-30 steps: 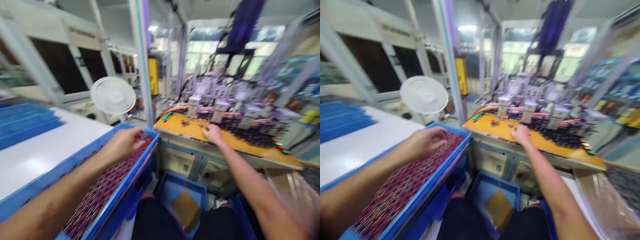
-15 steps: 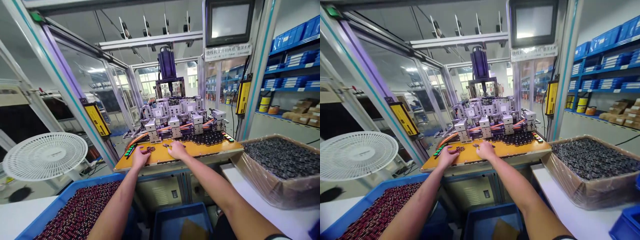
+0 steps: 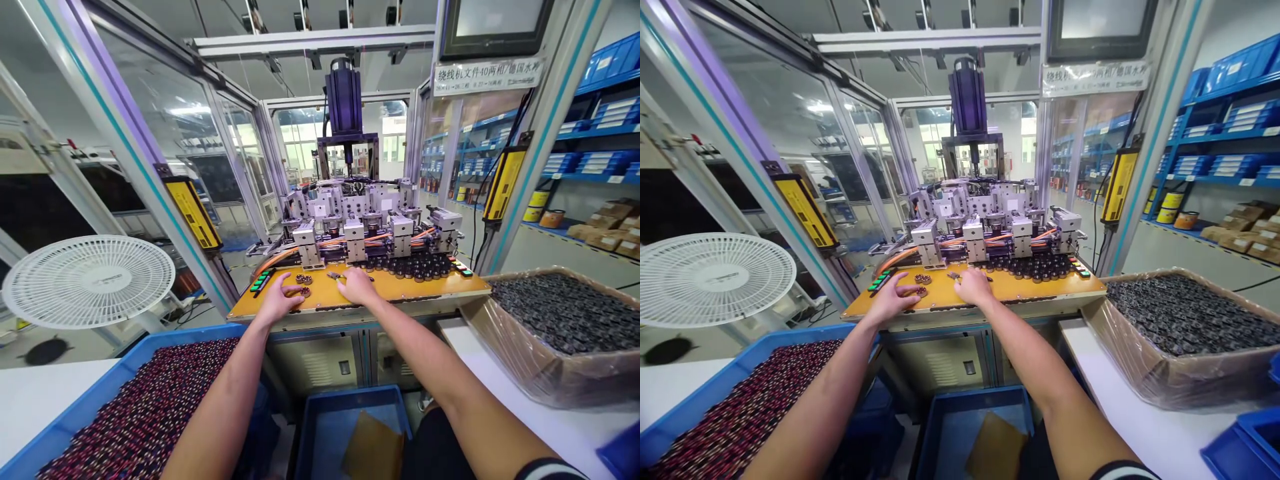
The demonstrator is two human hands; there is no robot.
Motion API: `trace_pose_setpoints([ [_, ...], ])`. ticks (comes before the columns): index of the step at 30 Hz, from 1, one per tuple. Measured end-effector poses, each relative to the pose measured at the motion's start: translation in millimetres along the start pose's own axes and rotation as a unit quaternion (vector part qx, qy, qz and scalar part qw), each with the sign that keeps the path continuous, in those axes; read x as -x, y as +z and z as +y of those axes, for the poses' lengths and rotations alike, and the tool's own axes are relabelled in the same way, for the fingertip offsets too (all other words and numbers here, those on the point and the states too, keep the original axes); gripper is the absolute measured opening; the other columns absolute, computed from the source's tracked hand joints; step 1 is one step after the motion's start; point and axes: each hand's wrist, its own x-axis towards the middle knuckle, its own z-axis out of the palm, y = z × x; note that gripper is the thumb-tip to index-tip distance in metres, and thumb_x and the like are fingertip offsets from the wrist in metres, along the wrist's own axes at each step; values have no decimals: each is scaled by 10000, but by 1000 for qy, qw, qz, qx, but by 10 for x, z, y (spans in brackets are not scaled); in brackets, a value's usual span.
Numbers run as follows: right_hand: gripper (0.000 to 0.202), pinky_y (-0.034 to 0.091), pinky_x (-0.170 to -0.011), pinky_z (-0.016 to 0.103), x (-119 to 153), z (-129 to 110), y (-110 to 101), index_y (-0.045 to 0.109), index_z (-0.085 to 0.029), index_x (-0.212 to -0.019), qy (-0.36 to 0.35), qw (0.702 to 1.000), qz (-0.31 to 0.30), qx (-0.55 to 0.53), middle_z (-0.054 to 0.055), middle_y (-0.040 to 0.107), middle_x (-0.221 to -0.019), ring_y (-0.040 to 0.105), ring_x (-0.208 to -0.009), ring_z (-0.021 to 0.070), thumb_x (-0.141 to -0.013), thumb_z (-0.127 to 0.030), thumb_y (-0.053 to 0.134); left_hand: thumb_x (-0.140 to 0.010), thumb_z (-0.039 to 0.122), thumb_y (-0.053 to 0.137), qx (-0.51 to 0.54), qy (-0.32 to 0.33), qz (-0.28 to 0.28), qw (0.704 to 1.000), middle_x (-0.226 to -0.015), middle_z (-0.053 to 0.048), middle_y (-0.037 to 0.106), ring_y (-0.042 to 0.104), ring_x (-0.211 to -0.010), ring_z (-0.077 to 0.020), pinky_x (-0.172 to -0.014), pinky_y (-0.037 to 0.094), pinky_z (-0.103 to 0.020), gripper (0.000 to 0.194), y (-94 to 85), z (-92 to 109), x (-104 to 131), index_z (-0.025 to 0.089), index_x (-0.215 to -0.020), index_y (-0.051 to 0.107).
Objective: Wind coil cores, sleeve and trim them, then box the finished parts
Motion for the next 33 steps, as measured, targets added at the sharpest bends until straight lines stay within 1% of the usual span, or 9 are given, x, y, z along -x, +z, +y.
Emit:
trace_pose_setpoints([
  [5,324,536,-958,435,14,-1,4,604,-150,-1206,-1,1000,9,-14,94,608,-1231,611,-1103,213,-978,-380,590,-913,315,656,21,40,33,998,-1073,-68,680,680,-904,-190,-813,583,-399,341,90,32,19,152,-1207,599],
  [8,330,538,-955,436,19,9,9,601,-149,-1210,-2,999,15,-39,95,608,-1231,611,-1101,214,-976,-380,594,-754,276,787,50,91,75,992,-924,-30,685,700,-856,-188,-872,569,-398,542,120,29,269,153,-1228,555],
  [14,328,503,-1009,472,79,-39,-103,604,-153,-1215,-33,987,34,-152,99,588,-1279,583,-1167,233,-967,-368,607,-725,344,742,111,191,149,964,-1080,-84,688,721,-917,-189,-881,580,-370,590,194,55,1303,193,-1237,491],
  [18,299,467,-1063,451,483,-225,-216,615,-120,-1189,-70,958,26,-278,137,593,-1310,561,-1229,237,-982,-329,561,-762,240,758,117,229,180,950,-1064,-63,725,728,-914,-174,-841,603,-327,465,273,49,1973,215,-1175,546],
  [22,435,585,-736,309,1296,-414,-357,683,-117,-988,-115,902,-114,-401,98,732,-926,696,-767,161,-984,-498,472,-755,46,755,91,314,202,923,-1025,-16,737,733,-889,-147,-821,623,-292,547,322,-45,2366,253,-1227,572],
  [26,467,510,-515,206,1943,-504,-512,703,-118,-871,-70,775,-335,-531,31,684,-686,606,-528,95,-817,-582,687,-704,-61,753,62,382,164,907,-1071,-26,717,731,-901,-147,-815,636,-288,747,375,-159,2484,269,-1343,550],
  [28,396,476,-494,182,2099,-508,-555,706,-113,-842,-33,734,-386,-557,3,635,-628,566,-503,76,-807,-507,727,-684,-99,746,62,400,145,903,-1088,-28,705,726,-920,-144,-826,633,-281,815,422,-190,2492,273,-1378,536],
  [30,295,467,-513,175,2194,-491,-572,715,-114,-830,-66,768,-347,-535,1,620,-627,563,-525,72,-884,-400,663,-675,-117,741,65,399,139,904,-1093,-27,698,720,-928,-138,-842,627,-277,848,470,-199,2499,270,-1398,526],
  [33,197,483,-615,194,2319,-454,-577,727,-112,-941,-201,863,-135,-443,33,658,-728,589,-637,85,-947,-258,595,-668,-124,747,66,389,144,907,-1076,-23,697,711,-924,-127,-858,617,-270,859,515,-196,2524,257,-1406,524],
])
